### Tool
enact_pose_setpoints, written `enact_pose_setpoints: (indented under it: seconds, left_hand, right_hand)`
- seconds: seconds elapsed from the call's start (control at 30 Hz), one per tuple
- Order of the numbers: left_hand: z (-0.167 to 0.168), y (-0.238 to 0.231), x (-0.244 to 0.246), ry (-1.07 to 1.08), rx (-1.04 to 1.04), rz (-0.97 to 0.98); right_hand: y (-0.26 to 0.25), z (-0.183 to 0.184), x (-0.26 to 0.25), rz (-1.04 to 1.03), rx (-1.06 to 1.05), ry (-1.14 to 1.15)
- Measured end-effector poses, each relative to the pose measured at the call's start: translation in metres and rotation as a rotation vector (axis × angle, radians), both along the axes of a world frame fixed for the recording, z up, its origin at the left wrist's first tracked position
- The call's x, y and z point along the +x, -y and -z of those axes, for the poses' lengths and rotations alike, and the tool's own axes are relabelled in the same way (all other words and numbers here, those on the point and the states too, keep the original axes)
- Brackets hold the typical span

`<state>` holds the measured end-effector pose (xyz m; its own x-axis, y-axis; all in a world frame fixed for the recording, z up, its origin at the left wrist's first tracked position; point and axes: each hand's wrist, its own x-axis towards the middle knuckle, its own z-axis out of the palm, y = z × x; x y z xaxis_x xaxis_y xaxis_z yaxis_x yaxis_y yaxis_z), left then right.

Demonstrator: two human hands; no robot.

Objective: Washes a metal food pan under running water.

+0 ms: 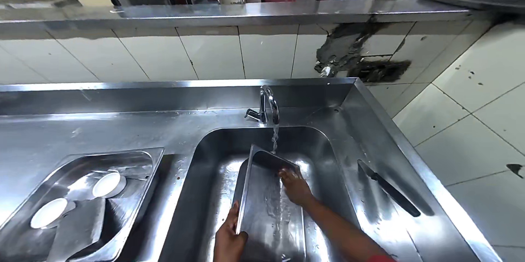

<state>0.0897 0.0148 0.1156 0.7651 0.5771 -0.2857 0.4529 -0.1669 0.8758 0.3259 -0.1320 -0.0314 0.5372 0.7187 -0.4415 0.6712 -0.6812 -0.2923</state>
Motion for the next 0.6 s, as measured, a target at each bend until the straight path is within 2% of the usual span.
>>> enact_pose_setpoints:
  seconds: [0.1,0.27,0.33,0.4,0.47,0.53,0.6]
  left_hand:
    - [-0.004,0.001,0.001,-0.001,-0.011,-0.031]
    - [0.014,-0.007,0.006,-0.017,0.058,-0.014]
    - [0.022,-0.012,0.01,-0.033,0.073,-0.016]
    - [0.031,-0.015,0.009,-0.038,0.088,-0.015]
    - [0.037,-0.016,0.008,-0.028,0.082,-0.038]
    - [0.036,-0.014,0.005,-0.038,0.059,-0.085]
    - [0.028,-0.016,0.001,-0.059,0.031,-0.107]
  right_hand:
    - [0.003,0.006,-0.013,-0.047,-0.002,-0.03]
    - [0.046,0.022,-0.128,-0.179,0.189,-0.286]
    - [0.04,0.006,-0.165,-0.023,0.285,-0.574]
    - [0.017,-0.025,-0.19,0.153,0.397,-0.825]
    - [-0.017,-0.066,-0.205,0.147,0.519,-0.752]
    - [-0.039,-0.095,-0.214,0.211,0.53,-0.693]
    - [-0.032,-0.089,-0.22,0.154,0.579,-0.649]
